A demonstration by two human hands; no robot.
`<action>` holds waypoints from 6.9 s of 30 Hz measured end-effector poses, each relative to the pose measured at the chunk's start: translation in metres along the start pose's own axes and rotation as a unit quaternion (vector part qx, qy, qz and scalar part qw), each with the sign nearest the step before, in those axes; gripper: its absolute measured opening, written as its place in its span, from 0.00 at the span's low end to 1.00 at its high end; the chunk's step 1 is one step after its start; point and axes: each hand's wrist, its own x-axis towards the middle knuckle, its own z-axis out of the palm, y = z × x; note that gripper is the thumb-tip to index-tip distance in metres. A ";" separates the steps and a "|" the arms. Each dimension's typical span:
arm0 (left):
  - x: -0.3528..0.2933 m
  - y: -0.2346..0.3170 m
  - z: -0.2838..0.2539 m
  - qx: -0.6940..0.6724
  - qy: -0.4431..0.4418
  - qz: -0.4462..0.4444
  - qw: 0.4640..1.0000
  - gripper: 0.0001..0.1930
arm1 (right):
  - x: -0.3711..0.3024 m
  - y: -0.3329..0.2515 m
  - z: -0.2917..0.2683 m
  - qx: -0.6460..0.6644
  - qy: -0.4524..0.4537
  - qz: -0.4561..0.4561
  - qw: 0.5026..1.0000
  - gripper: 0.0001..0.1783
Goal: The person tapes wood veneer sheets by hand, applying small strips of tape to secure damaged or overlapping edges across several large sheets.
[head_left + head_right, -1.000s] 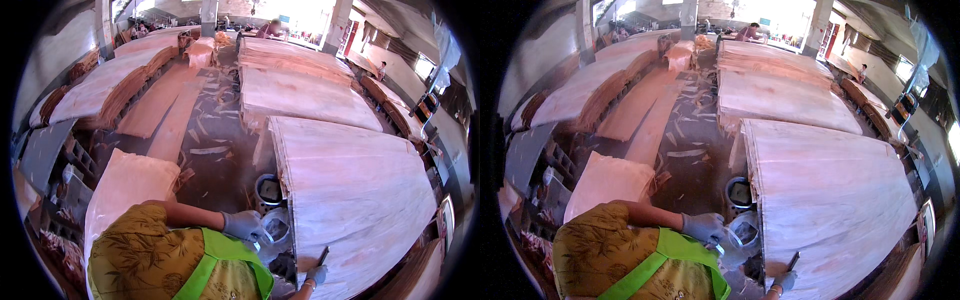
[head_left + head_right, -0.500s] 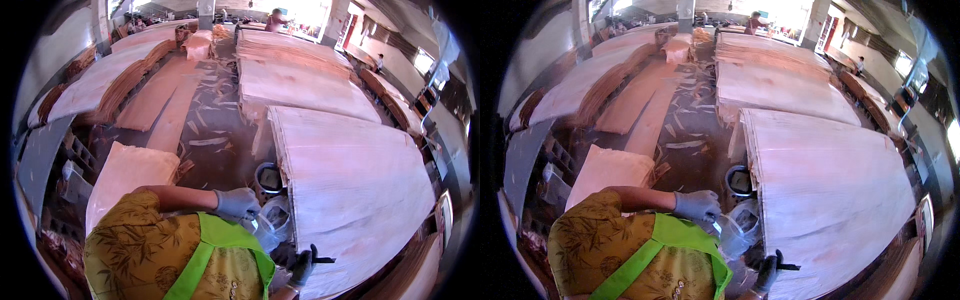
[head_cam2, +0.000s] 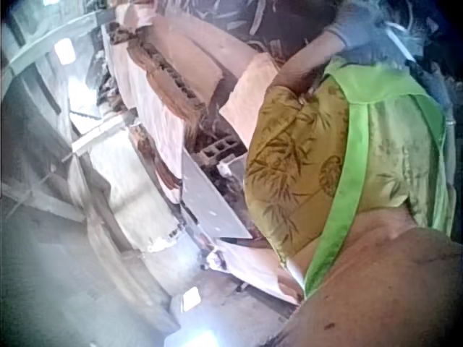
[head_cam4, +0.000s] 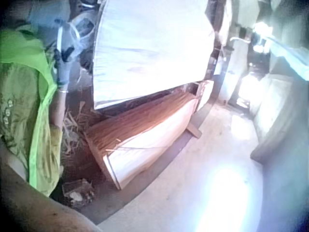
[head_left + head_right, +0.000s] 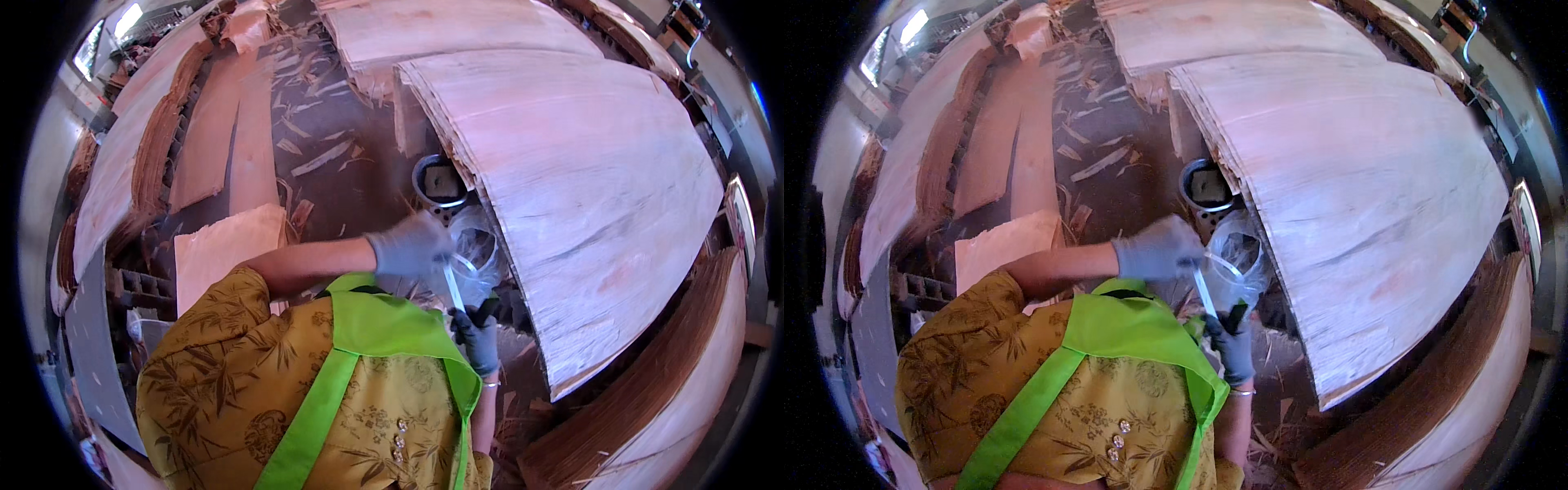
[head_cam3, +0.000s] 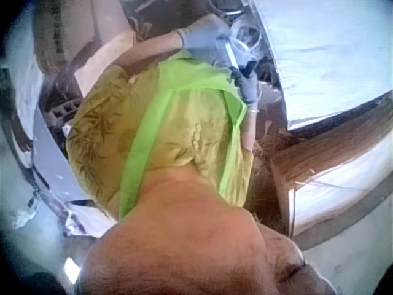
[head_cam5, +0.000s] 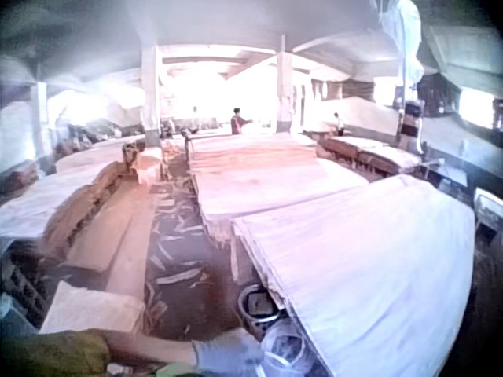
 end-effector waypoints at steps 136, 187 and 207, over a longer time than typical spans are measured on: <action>0.299 0.187 0.360 0.080 -0.101 0.092 0.987 0.30 | -0.002 0.032 -0.423 0.087 0.322 0.153 0.930 0.09; 0.383 0.211 0.402 0.099 -0.034 0.190 0.976 0.20 | -0.026 0.024 -0.495 0.114 0.379 0.174 0.901 0.10; 0.414 0.184 0.383 0.084 -0.090 0.095 0.988 0.30 | 0.044 0.002 -0.521 0.082 0.349 0.150 0.921 0.08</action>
